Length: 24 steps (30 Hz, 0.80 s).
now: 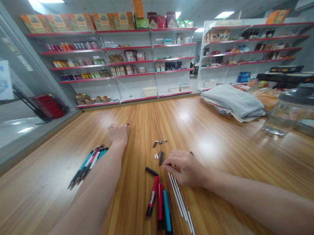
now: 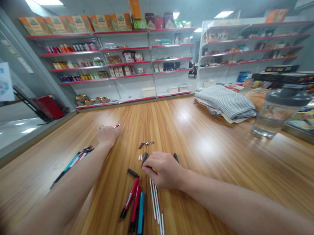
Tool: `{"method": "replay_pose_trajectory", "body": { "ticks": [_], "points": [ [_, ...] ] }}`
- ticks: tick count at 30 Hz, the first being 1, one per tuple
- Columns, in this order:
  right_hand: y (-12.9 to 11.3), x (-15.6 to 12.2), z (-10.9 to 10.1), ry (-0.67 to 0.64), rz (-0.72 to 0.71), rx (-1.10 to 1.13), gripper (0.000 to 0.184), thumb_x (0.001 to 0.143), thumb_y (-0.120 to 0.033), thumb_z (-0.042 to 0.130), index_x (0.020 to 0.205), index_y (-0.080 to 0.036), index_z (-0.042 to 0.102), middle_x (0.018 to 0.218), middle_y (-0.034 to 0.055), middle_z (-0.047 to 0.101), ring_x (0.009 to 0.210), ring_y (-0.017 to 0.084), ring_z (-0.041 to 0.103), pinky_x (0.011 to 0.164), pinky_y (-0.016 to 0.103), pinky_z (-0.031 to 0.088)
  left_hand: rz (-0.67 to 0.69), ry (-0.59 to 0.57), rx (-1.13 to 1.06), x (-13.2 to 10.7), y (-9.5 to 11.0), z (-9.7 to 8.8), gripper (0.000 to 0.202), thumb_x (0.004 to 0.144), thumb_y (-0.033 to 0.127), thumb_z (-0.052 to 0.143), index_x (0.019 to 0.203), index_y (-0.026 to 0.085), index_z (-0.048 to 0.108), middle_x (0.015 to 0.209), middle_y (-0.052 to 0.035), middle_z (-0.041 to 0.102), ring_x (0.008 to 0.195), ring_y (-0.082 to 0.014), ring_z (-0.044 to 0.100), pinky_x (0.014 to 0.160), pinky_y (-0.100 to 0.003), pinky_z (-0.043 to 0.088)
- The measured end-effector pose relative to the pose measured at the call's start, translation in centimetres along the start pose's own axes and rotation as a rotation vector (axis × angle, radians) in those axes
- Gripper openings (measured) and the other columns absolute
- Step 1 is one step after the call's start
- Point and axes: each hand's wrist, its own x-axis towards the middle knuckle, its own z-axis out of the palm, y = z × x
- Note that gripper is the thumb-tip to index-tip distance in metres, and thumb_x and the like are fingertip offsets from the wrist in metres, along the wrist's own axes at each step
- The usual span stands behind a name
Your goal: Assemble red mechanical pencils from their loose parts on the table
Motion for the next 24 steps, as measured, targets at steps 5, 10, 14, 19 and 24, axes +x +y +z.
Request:
{"method": "replay_pose_trajectory", "body": {
  "ticks": [5, 10, 14, 19, 24],
  "points": [
    [0.0, 0.0, 0.0, 0.02, 0.019, 0.005, 0.009, 0.087, -0.019, 0.054, 0.083, -0.015, 0.062, 0.073, 0.0031, 0.061, 0.07, 0.013, 0.054, 0.066, 0.025, 0.042, -0.059, 0.151, -0.241, -1.5, 1.1, -1.8, 0.032, 0.084, 0.007, 0.036, 0.104, 0.003, 0.062, 0.114, -0.0263, 0.05, 0.117, -0.036, 0.037, 0.092, -0.047, 0.032],
    [-0.1, 0.1, 0.1, 0.109, 0.046, 0.02, 0.009, 0.087, -0.018, 0.054, 0.091, -0.016, 0.062, 0.077, 0.0032, 0.062, 0.073, 0.014, 0.057, 0.069, 0.026, 0.046, -0.11, 0.18, -0.589, -5.1, 4.4, -4.1, 0.021, 0.082, 0.011, 0.047, 0.091, 0.012, 0.065, 0.096, -0.0127, 0.056, 0.098, -0.0244, 0.051, 0.084, -0.035, 0.04],
    [-0.8, 0.4, 0.4, 0.218, 0.084, -0.003, 0.041, 0.089, -0.024, 0.056, 0.128, -0.017, 0.048, 0.089, 0.0053, 0.062, 0.087, 0.017, 0.059, 0.08, 0.03, 0.05, -0.162, 0.043, -0.905, -12.8, 8.6, -6.5, 0.022, 0.083, 0.022, 0.052, 0.092, 0.008, 0.066, 0.078, -0.0067, 0.058, 0.065, -0.0128, 0.052, 0.067, -0.029, 0.045],
    [-2.3, 0.3, 0.7, 0.235, -0.037, -0.007, 0.052, 0.085, -0.03, 0.065, 0.132, -0.017, 0.046, 0.109, 0.0104, 0.06, 0.098, 0.019, 0.059, 0.085, 0.031, 0.053, -0.312, -0.619, -1.639, -22.0, 11.3, -10.4, 0.021, 0.067, 0.025, 0.077, 0.075, 0.008, 0.068, 0.07, -0.0041, 0.058, 0.063, -0.0093, 0.052, 0.055, -0.019, 0.043],
    [-2.9, -0.1, 0.3, 0.234, -0.137, 0.008, 0.044, 0.085, -0.019, 0.064, 0.127, -0.015, 0.051, 0.109, 0.0119, 0.063, 0.106, 0.02, 0.059, 0.091, 0.033, 0.054, -0.287, -0.783, -1.784, -23.3, 11.1, -10.5, 0.016, 0.07, 0.02, 0.077, 0.081, 0.01, 0.073, 0.071, -0.0049, 0.062, 0.069, -0.0108, 0.056, 0.063, -0.02, 0.048]
  ]
}}
